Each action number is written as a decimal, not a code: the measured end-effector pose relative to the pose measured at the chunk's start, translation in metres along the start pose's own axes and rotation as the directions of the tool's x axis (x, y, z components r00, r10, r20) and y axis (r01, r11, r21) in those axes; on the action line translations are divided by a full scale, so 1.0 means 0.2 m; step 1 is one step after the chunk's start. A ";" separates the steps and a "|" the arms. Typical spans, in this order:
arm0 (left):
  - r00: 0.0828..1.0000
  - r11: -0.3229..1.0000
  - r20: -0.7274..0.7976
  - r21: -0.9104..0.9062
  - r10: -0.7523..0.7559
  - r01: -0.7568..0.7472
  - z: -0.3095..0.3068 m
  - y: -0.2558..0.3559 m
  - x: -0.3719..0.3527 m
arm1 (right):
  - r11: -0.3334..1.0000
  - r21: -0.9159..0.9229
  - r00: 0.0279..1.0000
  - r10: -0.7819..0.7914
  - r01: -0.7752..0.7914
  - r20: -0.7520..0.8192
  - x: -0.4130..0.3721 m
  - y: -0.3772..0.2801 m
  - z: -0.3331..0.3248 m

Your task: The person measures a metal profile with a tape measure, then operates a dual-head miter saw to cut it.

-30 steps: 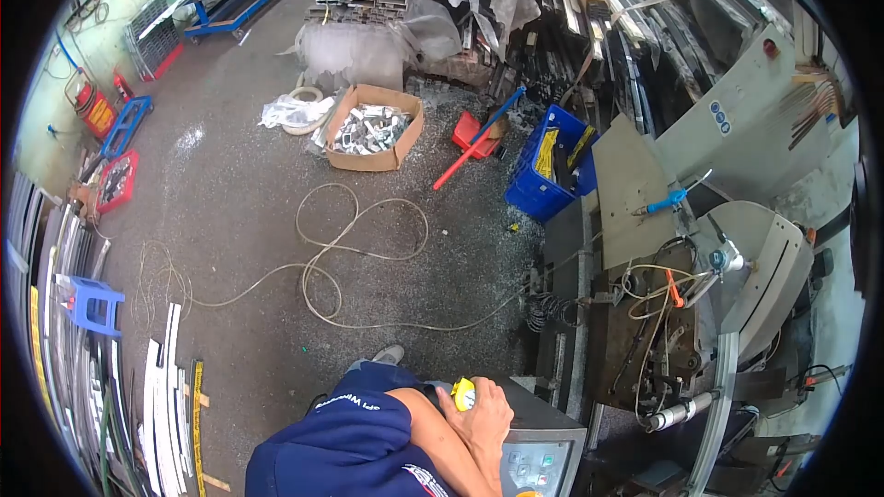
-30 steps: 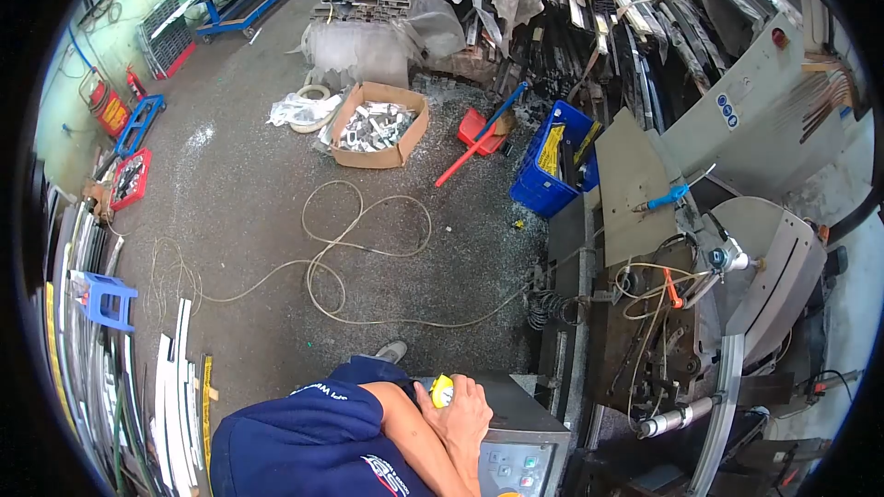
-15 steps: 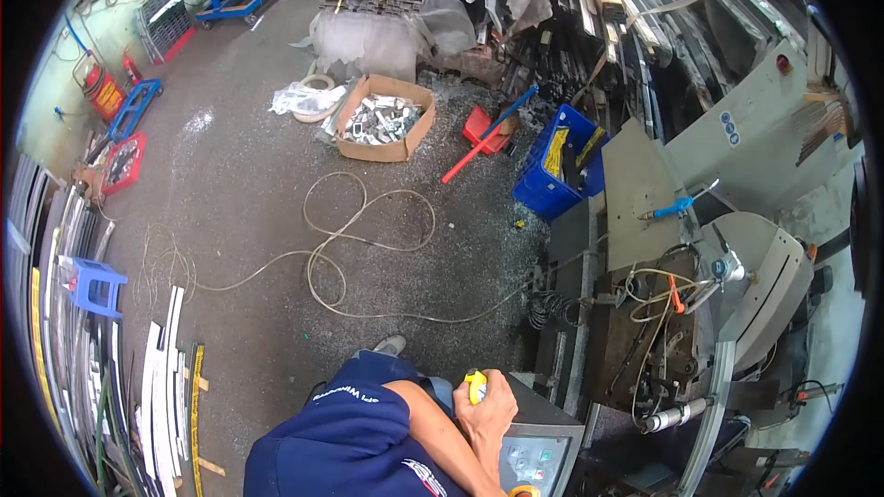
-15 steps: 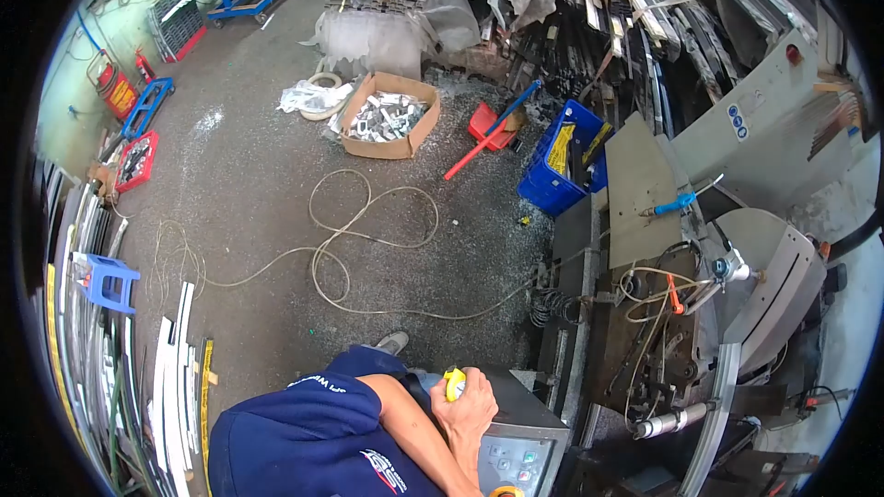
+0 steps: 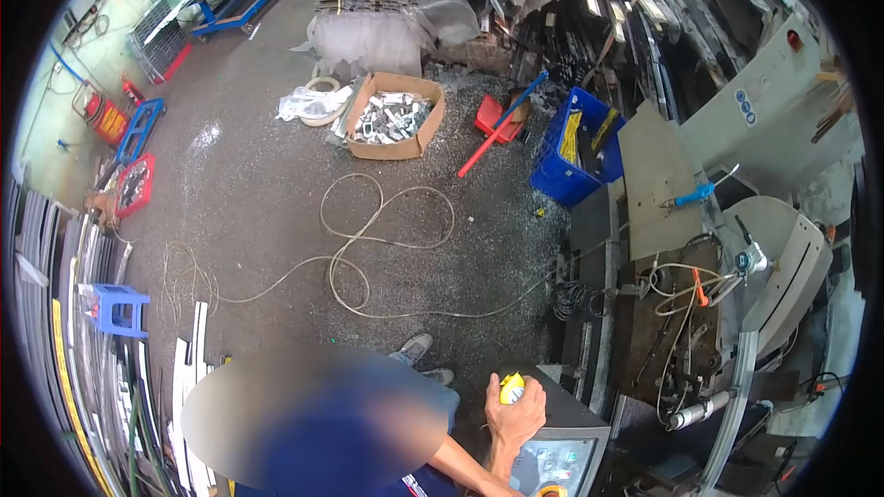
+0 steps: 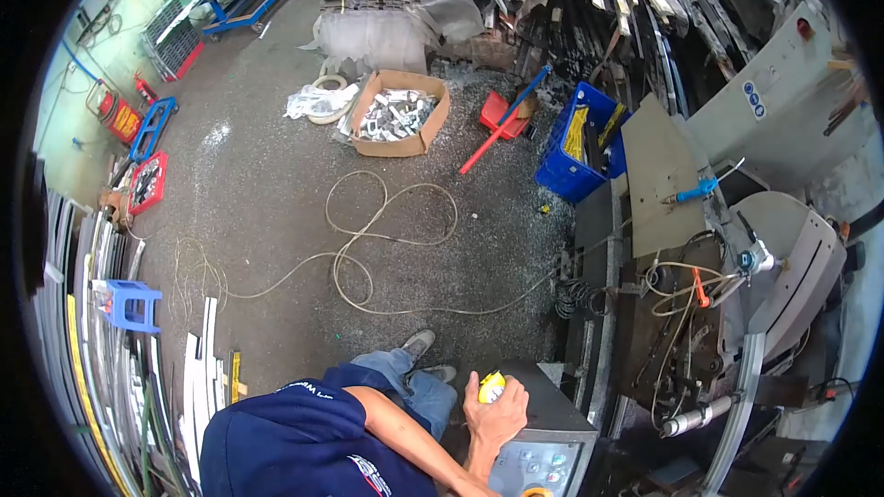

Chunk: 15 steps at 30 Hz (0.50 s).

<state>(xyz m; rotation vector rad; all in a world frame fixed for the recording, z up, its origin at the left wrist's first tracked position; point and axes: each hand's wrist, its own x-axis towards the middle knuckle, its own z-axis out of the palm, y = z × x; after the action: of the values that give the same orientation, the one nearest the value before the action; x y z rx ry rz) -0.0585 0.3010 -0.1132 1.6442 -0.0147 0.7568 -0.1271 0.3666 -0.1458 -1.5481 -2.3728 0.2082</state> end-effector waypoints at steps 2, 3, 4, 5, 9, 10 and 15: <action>0.999 0.999 0.030 -0.038 -0.030 0.032 0.03 0.00 -0.02 | 1.000 -0.016 0.999 -0.013 0.012 -0.047 -0.01 0.01 0.02; 1.000 0.997 0.015 -0.068 0.024 -0.023 0.04 -0.03 -0.03 | 1.000 -0.015 0.999 -0.009 0.008 -0.052 -0.01 0.00 0.02; 0.997 0.993 -0.004 -0.091 0.079 -0.079 0.06 -0.06 -0.03 | 1.000 -0.020 0.999 -0.010 0.009 -0.048 -0.01 0.01 0.03; 1.000 0.979 -0.010 -0.206 -0.016 0.014 0.08 -0.04 -0.04 | 0.999 -0.040 0.999 0.008 -0.010 -0.043 -0.02 0.01 0.05; 0.993 0.998 -0.105 -0.013 0.056 -0.058 0.05 0.01 -0.10 | 0.998 -0.017 0.997 0.065 -0.066 -0.028 -0.02 0.01 0.05; 0.983 0.998 -0.174 0.017 0.062 -0.060 0.04 0.05 -0.13 | 0.997 0.007 0.996 0.081 -0.081 -0.036 -0.02 0.00 0.05; 0.928 0.984 -0.342 0.145 0.148 -0.103 0.01 0.16 -0.28 | 0.936 0.331 0.992 0.111 -0.122 0.052 -0.04 -0.04 -0.03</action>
<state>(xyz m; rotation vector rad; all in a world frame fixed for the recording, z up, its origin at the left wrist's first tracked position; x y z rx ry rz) -0.1148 0.2692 -0.1117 1.6145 0.1874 1.1641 -0.1284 0.3558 -0.1403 -1.5271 -2.1301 0.6325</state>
